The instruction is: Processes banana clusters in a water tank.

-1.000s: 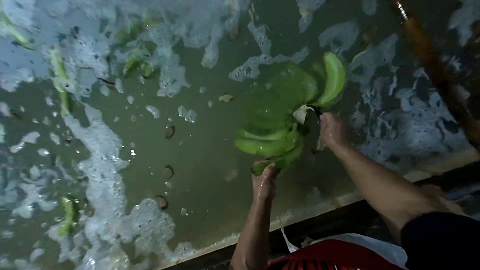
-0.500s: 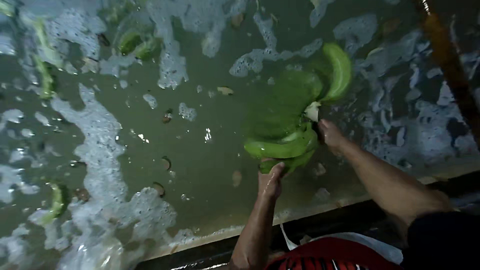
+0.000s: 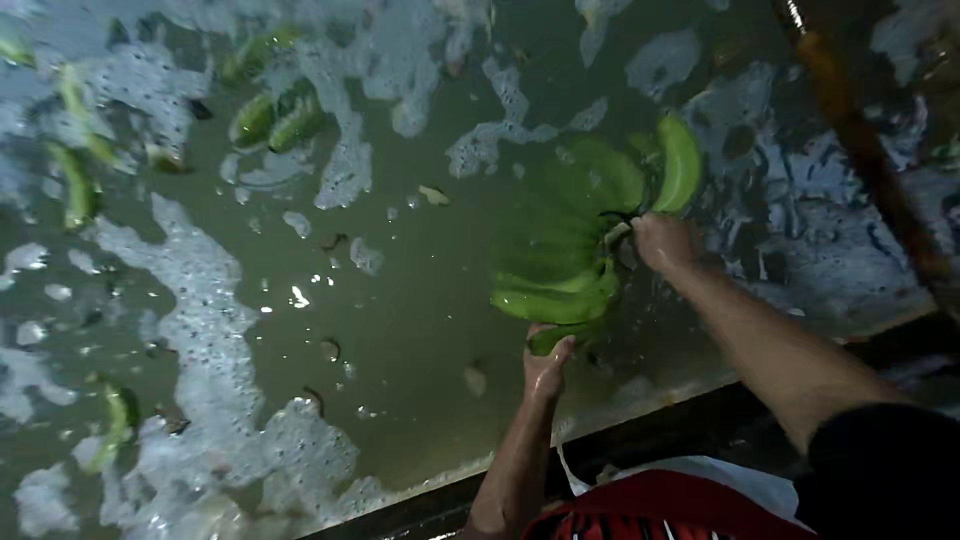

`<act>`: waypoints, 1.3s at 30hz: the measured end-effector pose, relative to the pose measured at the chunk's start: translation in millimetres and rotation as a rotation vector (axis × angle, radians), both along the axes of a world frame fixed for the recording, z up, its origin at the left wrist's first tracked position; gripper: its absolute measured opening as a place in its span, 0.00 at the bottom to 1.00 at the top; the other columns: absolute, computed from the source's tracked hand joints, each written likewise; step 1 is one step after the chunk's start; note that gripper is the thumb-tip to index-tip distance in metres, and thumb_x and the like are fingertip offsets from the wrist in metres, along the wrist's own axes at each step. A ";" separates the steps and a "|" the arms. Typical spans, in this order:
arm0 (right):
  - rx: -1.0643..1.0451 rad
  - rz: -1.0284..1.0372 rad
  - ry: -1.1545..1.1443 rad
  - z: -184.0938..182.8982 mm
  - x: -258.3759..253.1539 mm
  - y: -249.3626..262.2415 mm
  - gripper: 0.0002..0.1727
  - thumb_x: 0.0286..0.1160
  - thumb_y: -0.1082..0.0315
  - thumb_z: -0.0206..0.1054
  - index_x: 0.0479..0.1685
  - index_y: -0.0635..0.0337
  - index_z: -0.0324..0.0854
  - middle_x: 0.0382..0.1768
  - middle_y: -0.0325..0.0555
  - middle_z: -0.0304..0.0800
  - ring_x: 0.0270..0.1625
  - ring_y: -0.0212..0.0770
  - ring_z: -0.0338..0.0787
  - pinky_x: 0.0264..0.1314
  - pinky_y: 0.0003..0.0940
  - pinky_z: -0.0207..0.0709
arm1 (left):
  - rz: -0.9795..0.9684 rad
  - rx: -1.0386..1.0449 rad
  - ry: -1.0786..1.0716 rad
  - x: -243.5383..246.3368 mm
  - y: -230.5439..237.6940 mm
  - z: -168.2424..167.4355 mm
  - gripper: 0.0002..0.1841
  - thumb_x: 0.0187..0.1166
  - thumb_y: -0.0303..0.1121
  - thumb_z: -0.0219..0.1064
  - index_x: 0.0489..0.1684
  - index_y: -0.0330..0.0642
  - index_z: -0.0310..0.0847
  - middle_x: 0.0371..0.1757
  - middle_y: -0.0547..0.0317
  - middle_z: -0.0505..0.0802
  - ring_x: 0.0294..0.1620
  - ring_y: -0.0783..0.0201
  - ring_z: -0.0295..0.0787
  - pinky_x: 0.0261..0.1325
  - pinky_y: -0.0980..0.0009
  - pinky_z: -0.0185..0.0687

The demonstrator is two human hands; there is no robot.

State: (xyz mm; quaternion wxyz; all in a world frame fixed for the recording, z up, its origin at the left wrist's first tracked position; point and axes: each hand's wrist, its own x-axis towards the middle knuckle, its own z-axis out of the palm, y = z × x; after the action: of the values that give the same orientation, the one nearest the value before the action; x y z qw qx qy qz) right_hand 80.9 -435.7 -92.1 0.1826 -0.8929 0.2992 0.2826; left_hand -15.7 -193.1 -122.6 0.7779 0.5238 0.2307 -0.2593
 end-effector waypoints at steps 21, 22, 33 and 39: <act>0.629 -0.023 0.435 104.2 -184.0 -50.3 0.18 0.94 0.69 0.50 0.70 0.72 0.76 0.52 0.62 0.85 0.48 0.49 0.85 0.58 0.46 0.78 | 0.101 0.362 0.090 10.3 93.1 -22.2 0.25 0.91 0.27 0.52 0.84 0.26 0.54 0.69 0.34 0.80 0.61 0.56 0.85 0.64 0.62 0.84; 0.646 0.102 0.442 105.4 -189.4 -41.3 0.17 0.92 0.72 0.52 0.70 0.74 0.77 0.58 0.67 0.85 0.56 0.56 0.85 0.65 0.51 0.76 | 0.093 0.365 0.100 8.9 95.6 -25.4 0.27 0.93 0.30 0.48 0.89 0.31 0.47 0.76 0.33 0.75 0.68 0.53 0.82 0.68 0.61 0.83; 0.357 0.526 -0.324 77.6 -301.6 7.7 0.14 0.73 0.81 0.68 0.53 0.62 0.93 0.52 0.71 0.89 0.58 0.76 0.87 0.61 0.71 0.78 | 0.005 0.510 0.131 43.5 112.9 -20.4 0.36 0.93 0.48 0.53 0.94 0.44 0.40 0.82 0.35 0.74 0.75 0.45 0.79 0.73 0.46 0.79; 0.257 0.622 -0.387 68.4 -326.1 6.9 0.13 0.60 0.75 0.80 0.46 0.61 0.94 0.48 0.63 0.92 0.55 0.73 0.88 0.58 0.74 0.76 | -0.164 0.637 -0.032 88.0 118.3 -19.7 0.36 0.92 0.48 0.56 0.91 0.37 0.45 0.74 0.31 0.80 0.68 0.44 0.84 0.68 0.46 0.82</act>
State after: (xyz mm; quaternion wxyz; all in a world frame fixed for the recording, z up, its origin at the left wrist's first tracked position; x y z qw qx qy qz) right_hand -245.2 -428.8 -23.7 0.2516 -0.9476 -0.0639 0.1861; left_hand 72.3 -74.9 -142.3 0.5549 0.7617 0.2451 -0.2275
